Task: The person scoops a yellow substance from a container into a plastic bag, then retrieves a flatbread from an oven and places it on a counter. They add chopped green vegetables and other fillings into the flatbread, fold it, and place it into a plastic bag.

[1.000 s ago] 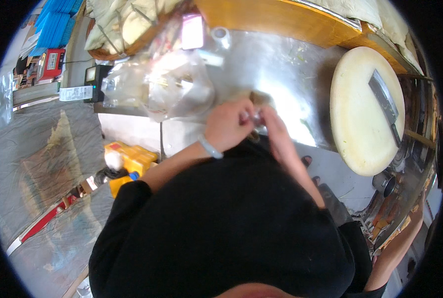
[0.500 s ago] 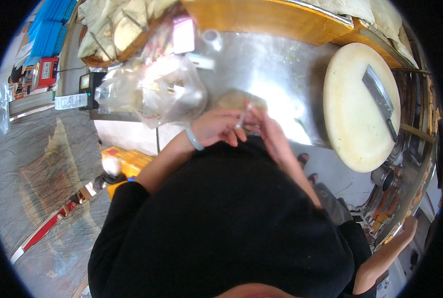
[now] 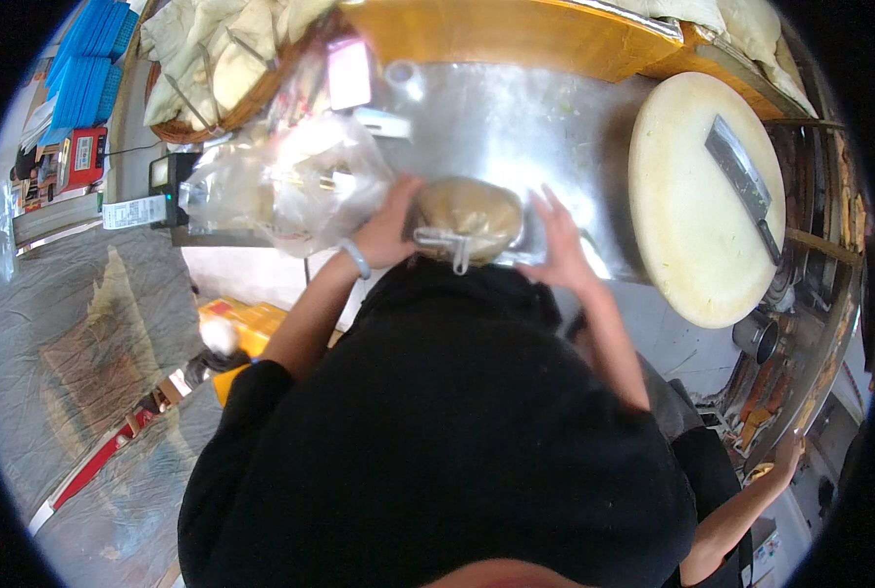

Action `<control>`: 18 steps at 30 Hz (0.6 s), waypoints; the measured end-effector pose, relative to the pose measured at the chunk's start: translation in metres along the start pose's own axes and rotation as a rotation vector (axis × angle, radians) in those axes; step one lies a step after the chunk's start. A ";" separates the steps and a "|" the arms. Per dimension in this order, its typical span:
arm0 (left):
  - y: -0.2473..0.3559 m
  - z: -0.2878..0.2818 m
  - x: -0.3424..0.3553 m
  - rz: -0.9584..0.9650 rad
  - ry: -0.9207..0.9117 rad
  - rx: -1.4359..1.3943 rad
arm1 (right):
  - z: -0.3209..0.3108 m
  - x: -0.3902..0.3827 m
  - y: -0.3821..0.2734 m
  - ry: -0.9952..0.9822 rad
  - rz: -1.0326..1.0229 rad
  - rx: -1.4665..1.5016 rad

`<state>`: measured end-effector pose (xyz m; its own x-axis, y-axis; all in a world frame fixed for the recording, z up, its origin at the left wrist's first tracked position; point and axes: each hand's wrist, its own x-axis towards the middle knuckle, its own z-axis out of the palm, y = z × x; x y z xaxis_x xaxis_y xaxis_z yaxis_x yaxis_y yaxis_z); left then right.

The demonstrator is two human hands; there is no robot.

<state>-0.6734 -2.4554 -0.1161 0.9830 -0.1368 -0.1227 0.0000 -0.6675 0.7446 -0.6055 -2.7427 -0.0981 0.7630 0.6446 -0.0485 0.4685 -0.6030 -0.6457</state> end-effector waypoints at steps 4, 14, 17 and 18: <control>-0.008 0.029 0.013 0.035 -0.178 0.222 | 0.036 0.008 0.016 -0.057 -0.027 0.137; 0.058 -0.030 0.037 -0.158 -0.256 -0.085 | 0.012 0.021 0.037 -0.189 0.408 1.167; 0.089 -0.041 0.020 -0.200 -0.090 -0.375 | -0.012 0.016 0.014 -0.259 0.412 1.302; 0.091 -0.038 0.015 -0.128 0.041 -0.555 | -0.019 0.017 0.004 -0.285 0.427 1.319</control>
<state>-0.6514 -2.4908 -0.0255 0.9750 -0.0439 -0.2177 0.2057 -0.1910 0.9598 -0.5820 -2.7434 -0.0872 0.5493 0.6939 -0.4656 -0.6468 0.0003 -0.7626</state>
